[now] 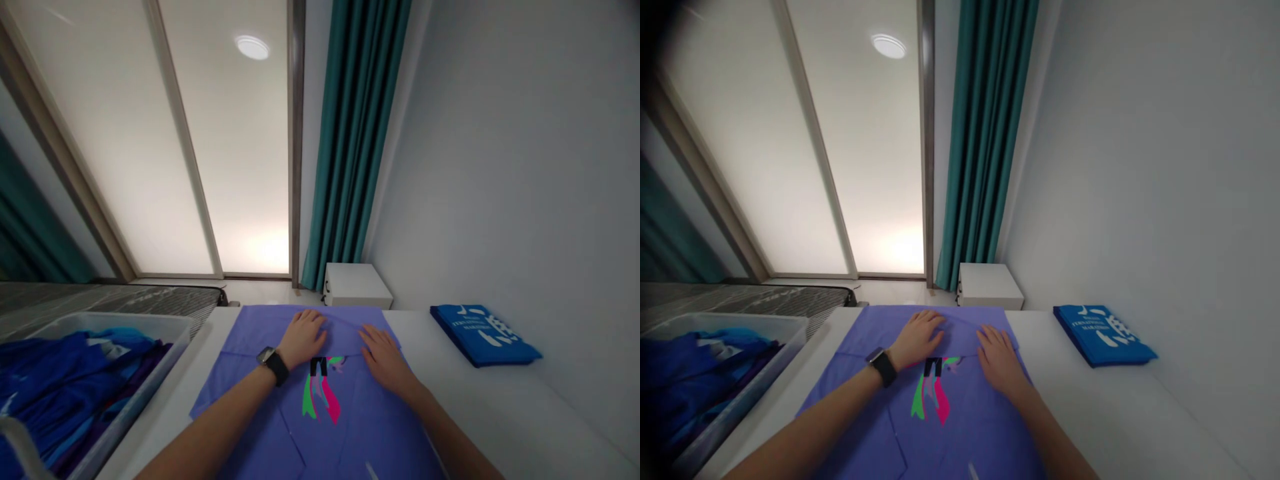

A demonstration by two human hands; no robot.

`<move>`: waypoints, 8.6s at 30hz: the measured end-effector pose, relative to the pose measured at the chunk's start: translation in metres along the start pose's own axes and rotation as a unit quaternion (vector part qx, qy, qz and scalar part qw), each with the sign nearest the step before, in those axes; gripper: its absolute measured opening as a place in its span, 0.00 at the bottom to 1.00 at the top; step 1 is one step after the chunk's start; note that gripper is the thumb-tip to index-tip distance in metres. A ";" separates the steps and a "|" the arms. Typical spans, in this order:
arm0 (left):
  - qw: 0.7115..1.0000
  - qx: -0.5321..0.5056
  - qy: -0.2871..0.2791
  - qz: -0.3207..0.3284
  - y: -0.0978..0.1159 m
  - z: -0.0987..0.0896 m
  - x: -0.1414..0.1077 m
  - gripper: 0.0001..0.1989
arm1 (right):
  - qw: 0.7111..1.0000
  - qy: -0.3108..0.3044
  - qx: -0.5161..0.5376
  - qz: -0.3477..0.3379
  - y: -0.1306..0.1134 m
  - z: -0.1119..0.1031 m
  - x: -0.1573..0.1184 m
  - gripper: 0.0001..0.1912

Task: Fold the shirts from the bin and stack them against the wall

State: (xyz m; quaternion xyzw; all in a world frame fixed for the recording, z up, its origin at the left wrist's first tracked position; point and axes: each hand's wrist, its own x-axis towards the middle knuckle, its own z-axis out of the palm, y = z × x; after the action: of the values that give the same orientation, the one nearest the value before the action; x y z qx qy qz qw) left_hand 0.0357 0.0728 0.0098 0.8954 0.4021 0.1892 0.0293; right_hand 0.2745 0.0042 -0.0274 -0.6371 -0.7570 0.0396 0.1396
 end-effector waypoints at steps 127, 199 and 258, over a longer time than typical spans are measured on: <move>0.959 0.002 0.026 -0.282 -0.200 -0.009 -0.035 0.14 | 0.961 -0.049 -0.094 0.254 0.091 -0.008 0.108 0.20; 0.989 0.123 -0.072 -0.027 -0.105 -0.066 -0.130 0.10 | 0.988 0.017 -0.060 -0.141 0.037 -0.013 -0.001 0.14; 0.973 0.111 -0.039 -0.200 -0.084 -0.011 -0.143 0.32 | 0.986 -0.007 -0.107 0.128 0.021 0.027 -0.016 0.35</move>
State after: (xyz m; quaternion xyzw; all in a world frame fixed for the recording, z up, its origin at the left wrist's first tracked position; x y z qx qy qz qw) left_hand -0.1145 0.0243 -0.0420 0.8013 0.5899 0.0987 -0.0175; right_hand 0.2901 -0.0044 -0.0605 -0.7399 -0.6698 -0.0196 0.0595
